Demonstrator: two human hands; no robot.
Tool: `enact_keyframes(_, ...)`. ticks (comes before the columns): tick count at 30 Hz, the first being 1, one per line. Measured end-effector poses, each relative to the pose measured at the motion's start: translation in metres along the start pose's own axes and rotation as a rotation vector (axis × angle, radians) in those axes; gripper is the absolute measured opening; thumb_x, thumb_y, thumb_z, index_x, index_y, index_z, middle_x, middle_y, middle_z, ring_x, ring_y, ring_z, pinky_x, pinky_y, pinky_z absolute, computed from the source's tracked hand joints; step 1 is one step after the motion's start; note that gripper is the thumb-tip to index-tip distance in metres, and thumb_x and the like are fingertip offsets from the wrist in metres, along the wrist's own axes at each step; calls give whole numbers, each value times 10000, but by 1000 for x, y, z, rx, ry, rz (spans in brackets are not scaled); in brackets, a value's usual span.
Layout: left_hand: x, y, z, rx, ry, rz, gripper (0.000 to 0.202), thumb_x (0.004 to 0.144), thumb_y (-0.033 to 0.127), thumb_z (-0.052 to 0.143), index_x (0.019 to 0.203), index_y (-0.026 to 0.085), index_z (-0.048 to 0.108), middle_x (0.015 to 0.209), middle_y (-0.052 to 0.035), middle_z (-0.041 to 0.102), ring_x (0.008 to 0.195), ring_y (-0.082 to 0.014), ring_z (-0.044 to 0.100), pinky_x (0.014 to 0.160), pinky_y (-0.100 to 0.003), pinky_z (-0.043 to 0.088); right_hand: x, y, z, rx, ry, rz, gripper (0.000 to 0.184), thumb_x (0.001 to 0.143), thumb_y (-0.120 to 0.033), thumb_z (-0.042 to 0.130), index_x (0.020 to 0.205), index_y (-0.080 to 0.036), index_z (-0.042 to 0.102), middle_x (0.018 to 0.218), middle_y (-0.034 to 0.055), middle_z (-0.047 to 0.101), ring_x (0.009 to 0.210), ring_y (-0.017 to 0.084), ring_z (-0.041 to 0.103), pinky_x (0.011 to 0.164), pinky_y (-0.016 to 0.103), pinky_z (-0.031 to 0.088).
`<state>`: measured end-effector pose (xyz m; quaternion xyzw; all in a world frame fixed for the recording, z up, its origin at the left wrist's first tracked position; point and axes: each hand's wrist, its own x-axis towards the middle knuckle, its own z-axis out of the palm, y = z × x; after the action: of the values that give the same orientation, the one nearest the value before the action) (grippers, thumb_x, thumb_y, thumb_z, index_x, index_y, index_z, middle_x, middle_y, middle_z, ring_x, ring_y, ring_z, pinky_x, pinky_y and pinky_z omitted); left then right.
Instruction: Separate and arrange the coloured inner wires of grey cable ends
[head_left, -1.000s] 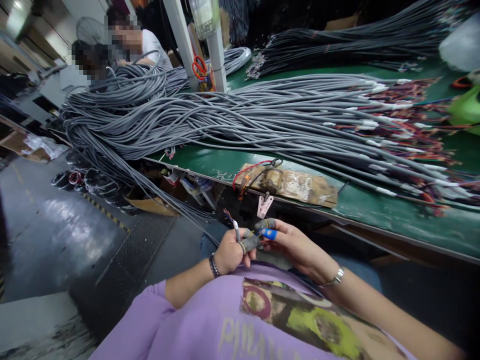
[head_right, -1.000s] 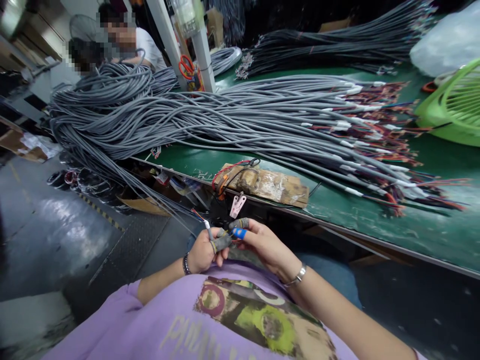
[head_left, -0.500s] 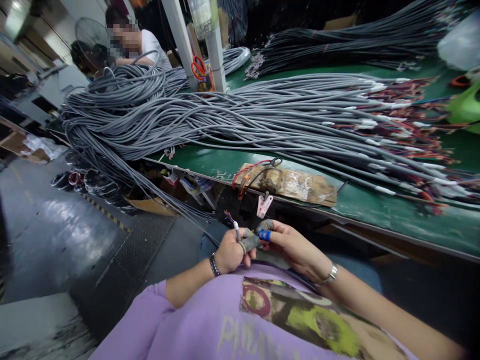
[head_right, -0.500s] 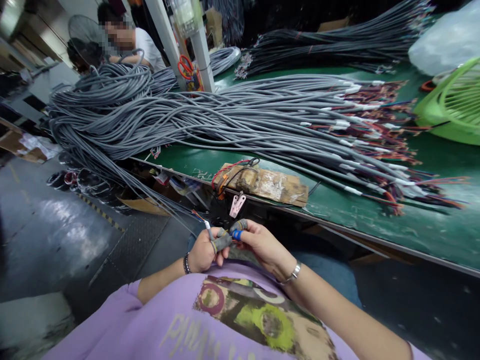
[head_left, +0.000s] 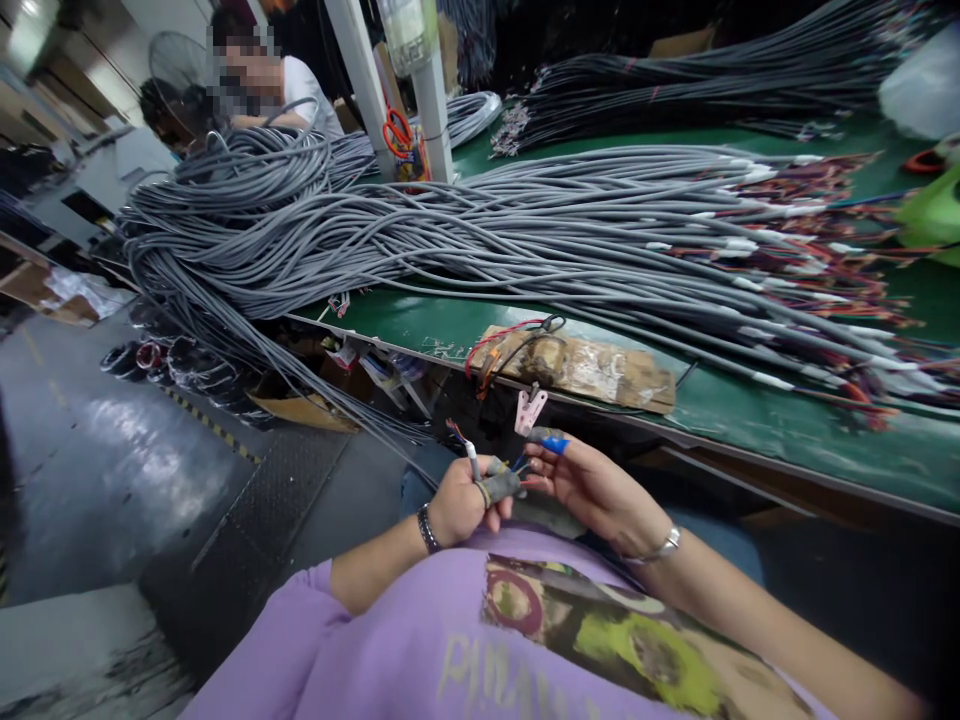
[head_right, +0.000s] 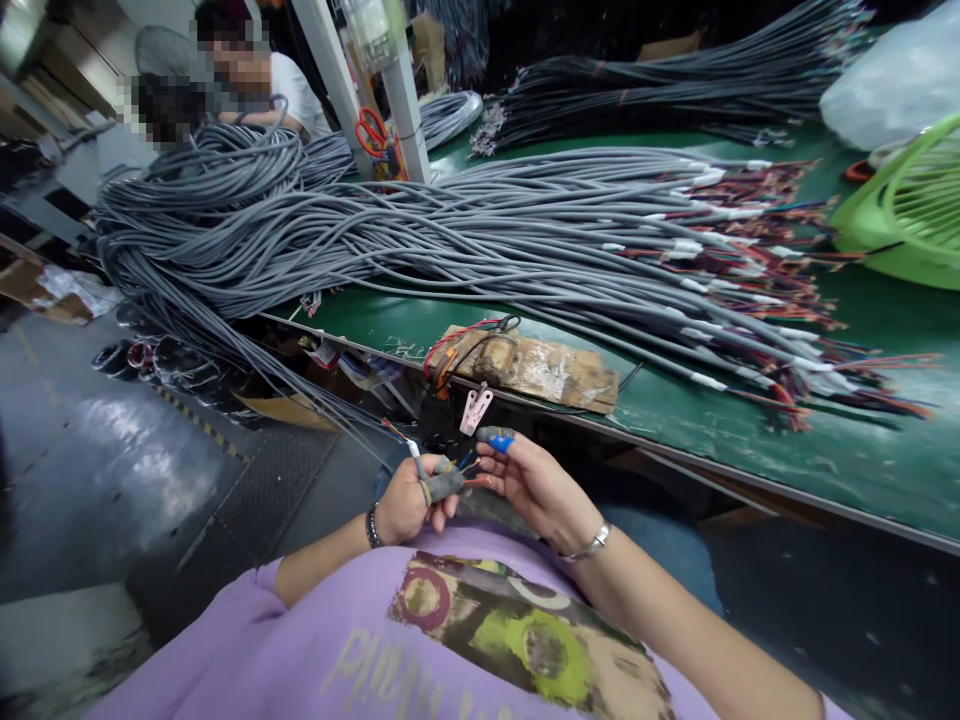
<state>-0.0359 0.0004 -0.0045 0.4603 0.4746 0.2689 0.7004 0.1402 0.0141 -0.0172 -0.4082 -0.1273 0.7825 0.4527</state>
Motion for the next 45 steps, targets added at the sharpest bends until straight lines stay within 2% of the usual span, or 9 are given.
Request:
enact_keyframes(4, 2, -3, -1, -27, 25, -17, 477, 666, 597, 692, 627, 147, 539, 498, 20, 564, 319, -55, 442, 337, -179, 281, -9, -3, 3, -96, -131, 37, 274, 635, -312, 813, 857, -201, 696, 852, 39, 729, 712, 146, 654, 663, 271, 531)
enact_keyframes(6, 3, -5, -2, -30, 7, -13, 476, 678, 595, 689, 629, 147, 536, 499, 21, 564, 317, -53, 442, 333, -175, 279, -11, -3, 6, -148, -151, 18, 312, 625, -297, 828, 890, -194, 697, 883, 45, 738, 712, 143, 659, 655, 262, 524)
enact_keyframes(12, 2, -7, -2, -19, -8, -5, 444, 698, 553, 697, 623, 144, 542, 509, 20, 573, 323, -50, 451, 336, -165, 300, -8, 0, 12, -231, -67, -38, 347, 539, -263, 885, 796, -181, 668, 805, 35, 746, 657, 136, 659, 628, 248, 516)
enact_keyframes(19, 3, -9, -2, -47, -28, 11, 445, 691, 553, 706, 619, 144, 545, 498, 20, 573, 323, -53, 455, 337, -170, 293, -7, 2, 15, -226, -44, -37, 356, 502, -277, 900, 732, -173, 649, 654, -8, 703, 563, 103, 618, 584, 224, 496)
enact_keyframes(26, 5, -8, 0, -165, -10, -40, 522, 652, 646, 679, 650, 138, 557, 468, 10, 574, 279, -62, 431, 285, -177, 205, -7, 5, 13, -209, -59, -48, 359, 514, -271, 891, 739, -165, 632, 619, -13, 686, 538, 94, 595, 554, 215, 461)
enact_keyframes(30, 5, -7, 0, -190, -47, -62, 511, 664, 627, 680, 688, 129, 567, 475, 0, 587, 281, -66, 438, 286, -179, 208, -7, 6, 13, -205, -58, -43, 373, 508, -282, 893, 751, -167, 634, 651, 5, 705, 559, 112, 615, 584, 239, 482)
enact_keyframes(35, 5, -6, -1, -127, -83, -65, 484, 670, 598, 702, 690, 134, 564, 489, 8, 588, 286, -59, 428, 294, -179, 229, -7, 5, 13, -209, -31, -36, 365, 486, -273, 895, 723, -167, 639, 630, -5, 689, 538, 100, 594, 560, 227, 473)
enact_keyframes(39, 4, -7, -1, -5, -30, 24, 469, 690, 587, 696, 632, 146, 545, 490, 19, 570, 308, -55, 436, 322, -178, 278, -8, 4, 14, -230, -13, -50, 348, 495, -272, 885, 721, -168, 642, 631, -10, 681, 531, 90, 579, 534, 209, 460)
enact_keyframes(45, 1, -6, 1, 139, 79, 106, 529, 773, 643, 575, 576, 154, 528, 437, 27, 511, 321, -51, 429, 350, -170, 284, -8, 7, 14, -255, -11, -107, 338, 517, -280, 876, 740, -178, 644, 671, 1, 693, 588, 116, 610, 588, 236, 495)
